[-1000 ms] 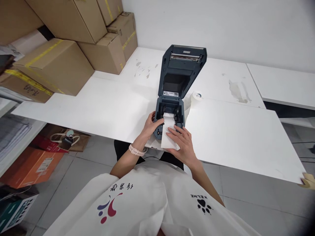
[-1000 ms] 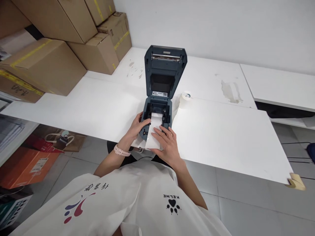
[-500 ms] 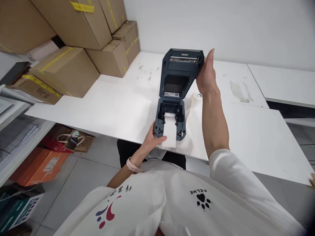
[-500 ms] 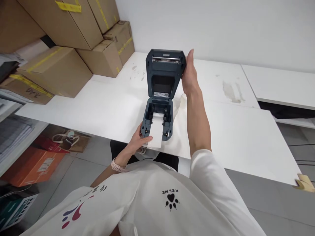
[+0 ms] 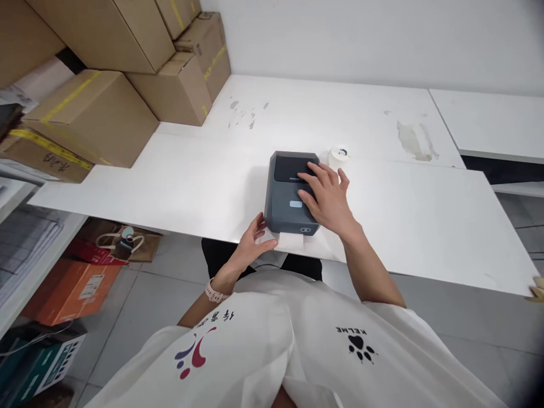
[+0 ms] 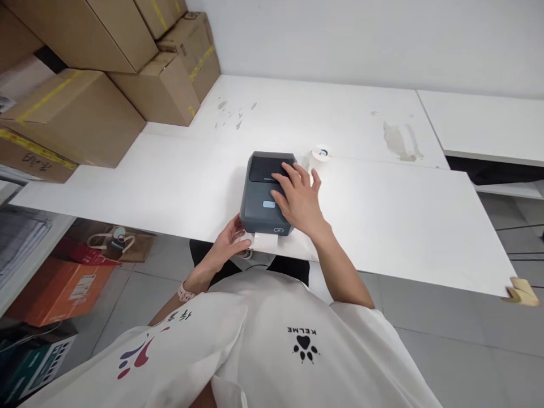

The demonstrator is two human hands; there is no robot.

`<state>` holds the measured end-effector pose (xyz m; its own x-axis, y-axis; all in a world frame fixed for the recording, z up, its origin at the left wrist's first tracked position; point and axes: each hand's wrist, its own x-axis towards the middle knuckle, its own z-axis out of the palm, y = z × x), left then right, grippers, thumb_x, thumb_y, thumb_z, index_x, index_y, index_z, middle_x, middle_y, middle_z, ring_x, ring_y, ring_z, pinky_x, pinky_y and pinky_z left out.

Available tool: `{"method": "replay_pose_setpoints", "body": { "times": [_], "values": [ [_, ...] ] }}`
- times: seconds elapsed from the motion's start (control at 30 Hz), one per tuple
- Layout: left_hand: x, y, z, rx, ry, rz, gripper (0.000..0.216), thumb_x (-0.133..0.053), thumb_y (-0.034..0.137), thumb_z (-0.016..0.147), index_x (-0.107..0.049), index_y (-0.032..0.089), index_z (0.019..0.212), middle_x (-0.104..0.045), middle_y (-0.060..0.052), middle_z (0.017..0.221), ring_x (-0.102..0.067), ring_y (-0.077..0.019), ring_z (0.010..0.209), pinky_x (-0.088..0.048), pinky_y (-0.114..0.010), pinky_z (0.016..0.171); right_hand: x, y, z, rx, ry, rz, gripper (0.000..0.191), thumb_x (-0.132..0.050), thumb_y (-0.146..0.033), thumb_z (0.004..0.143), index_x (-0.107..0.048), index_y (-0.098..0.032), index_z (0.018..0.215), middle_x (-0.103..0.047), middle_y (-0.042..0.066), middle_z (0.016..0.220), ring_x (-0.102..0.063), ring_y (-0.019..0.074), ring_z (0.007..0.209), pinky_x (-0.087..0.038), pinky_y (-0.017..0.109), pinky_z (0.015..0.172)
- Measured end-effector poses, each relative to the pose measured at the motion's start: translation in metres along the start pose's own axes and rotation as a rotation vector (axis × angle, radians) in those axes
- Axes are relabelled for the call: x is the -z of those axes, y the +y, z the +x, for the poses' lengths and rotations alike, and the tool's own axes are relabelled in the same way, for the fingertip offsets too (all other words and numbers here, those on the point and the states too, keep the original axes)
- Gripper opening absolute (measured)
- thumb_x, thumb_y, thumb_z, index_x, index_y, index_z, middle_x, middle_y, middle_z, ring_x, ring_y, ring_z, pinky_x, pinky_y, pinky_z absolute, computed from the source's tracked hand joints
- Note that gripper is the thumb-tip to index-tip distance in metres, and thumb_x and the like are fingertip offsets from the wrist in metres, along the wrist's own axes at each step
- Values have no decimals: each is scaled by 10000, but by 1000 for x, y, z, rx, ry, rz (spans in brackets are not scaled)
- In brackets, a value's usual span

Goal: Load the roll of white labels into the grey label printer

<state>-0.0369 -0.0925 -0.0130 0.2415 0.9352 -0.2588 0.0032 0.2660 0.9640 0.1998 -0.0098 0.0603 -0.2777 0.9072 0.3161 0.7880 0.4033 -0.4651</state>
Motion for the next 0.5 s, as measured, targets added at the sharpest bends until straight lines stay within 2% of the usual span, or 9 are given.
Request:
{"method": "replay_pose_setpoints", "body": {
  "times": [0.07,0.13,0.2,0.27,0.37,0.5],
  "values": [
    [-1,0,-6,17,60,3,1032,-790,615,782,-321,241,1621,-345,-165,1700,-388,-366,1542,-352,-531,1255,-9,-11,4,40,0,-159,573,-235,-504,1093,-522,-217,1497,-432,129,1658,-315,331,1573,-127,633,1277],
    [-7,6,-4,-9,201,25,881,-687,656,859,-381,262,1585,-372,-151,1687,-393,-345,1543,-375,-515,1244,-17,-18,7,93,-6,-213,577,-225,-474,1096,-413,-218,1578,-377,122,1691,-273,306,1592,-132,593,1285],
    [-15,17,6,-120,389,89,707,-538,662,955,-420,302,1552,-376,-111,1688,-357,-303,1569,-348,-490,1264,-22,-19,8,111,7,-219,594,-220,-494,1093,-347,-235,1612,-359,109,1700,-246,293,1602,-136,572,1288],
    [-25,30,24,-300,524,199,641,-440,637,1008,-386,318,1561,-332,-88,1708,-297,-260,1597,-274,-475,1303,-24,-16,6,89,38,-204,605,-200,-505,1090,-316,-244,1624,-356,103,1699,-224,291,1607,-131,571,1288],
    [-33,44,54,-522,552,386,639,-340,635,1034,-346,296,1575,-322,-101,1710,-216,-243,1624,-210,-492,1321,-26,-10,1,50,70,-163,606,-187,-509,1088,-291,-262,1631,-349,90,1700,-212,289,1609,-120,579,1288],
    [-34,45,80,-562,466,558,646,-334,640,1027,-330,310,1582,-298,-86,1728,-123,-263,1647,-142,-527,1330,-28,-8,0,6,96,-90,603,-192,-520,1086,-288,-273,1628,-347,88,1697,-218,290,1604,-147,584,1284]
  ]
}}
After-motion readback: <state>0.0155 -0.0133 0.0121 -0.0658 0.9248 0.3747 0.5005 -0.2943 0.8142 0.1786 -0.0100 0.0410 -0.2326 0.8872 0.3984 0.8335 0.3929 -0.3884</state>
